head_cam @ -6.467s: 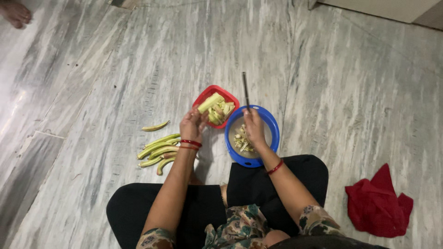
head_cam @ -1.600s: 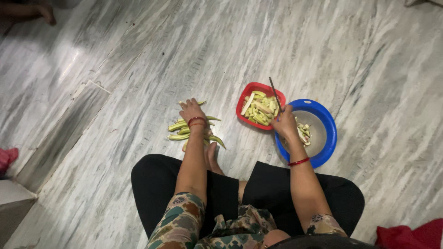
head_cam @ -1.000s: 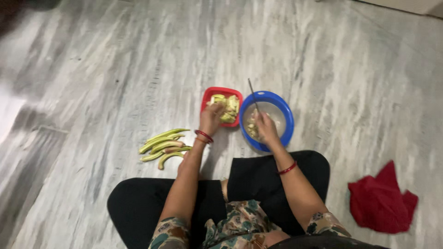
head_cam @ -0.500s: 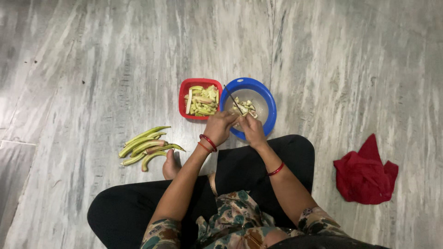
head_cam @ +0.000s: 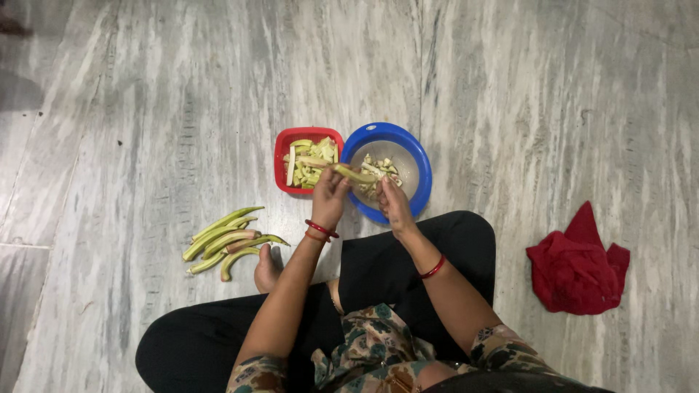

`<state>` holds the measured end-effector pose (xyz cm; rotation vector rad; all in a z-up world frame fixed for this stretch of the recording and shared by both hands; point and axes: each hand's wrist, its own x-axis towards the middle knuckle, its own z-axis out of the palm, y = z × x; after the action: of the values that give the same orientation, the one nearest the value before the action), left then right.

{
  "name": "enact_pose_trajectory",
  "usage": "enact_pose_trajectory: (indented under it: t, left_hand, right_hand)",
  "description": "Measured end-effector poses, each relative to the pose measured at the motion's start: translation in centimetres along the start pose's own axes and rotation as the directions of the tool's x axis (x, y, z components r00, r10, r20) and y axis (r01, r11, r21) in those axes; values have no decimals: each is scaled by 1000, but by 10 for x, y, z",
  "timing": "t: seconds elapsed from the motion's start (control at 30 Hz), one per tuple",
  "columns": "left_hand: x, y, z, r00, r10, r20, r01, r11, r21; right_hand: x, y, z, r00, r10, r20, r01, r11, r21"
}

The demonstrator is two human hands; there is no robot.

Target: The person peels the skin off a vegetable using a knife and then chops it into small pieces on a red tray while sitting on the floor.

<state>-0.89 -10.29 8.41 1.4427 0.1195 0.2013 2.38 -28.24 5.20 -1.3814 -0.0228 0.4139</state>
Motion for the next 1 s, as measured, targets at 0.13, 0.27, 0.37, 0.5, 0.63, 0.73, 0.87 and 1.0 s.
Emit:
enact_pose_trajectory:
  t: [0.13,0.27,0.37,0.5,0.63,0.73,0.87,1.0]
  left_hand:
    - [3,-22,0,996,-80,32,85,851,-519]
    - [3,-34,4,993,-114,14,102,823,-558]
    - [4,-35,2,992,-109,56,121,780,-614]
    - [3,-33,2,990,-101,103,139,856,-498]
    - [3,-33,2,991,-104,88,128,928,-351]
    - [5,-32,1,997,-46,55,55,980,-193]
    - [2,-32,2,999,9,39,-1,980,-201]
    - [3,-35,3,998,-56,-3,52,959,-279]
  right_hand:
    - [1,1,7,994,82,-78,-80,997,22]
    - [-4,-6,11,974,-226,-33,202,919,-338]
    - [-4,-11,13,921,-391,3,363,853,-374]
    - [-3,-5,10,952,-297,-71,245,881,-404]
    - [2,7,4,961,-240,-135,167,899,-405]
    - [2,9,5,958,-267,-107,219,919,-327]
    - [4,7,3,948,-284,-142,213,900,-380]
    - [3,5,-2,994,-45,-98,51,997,62]
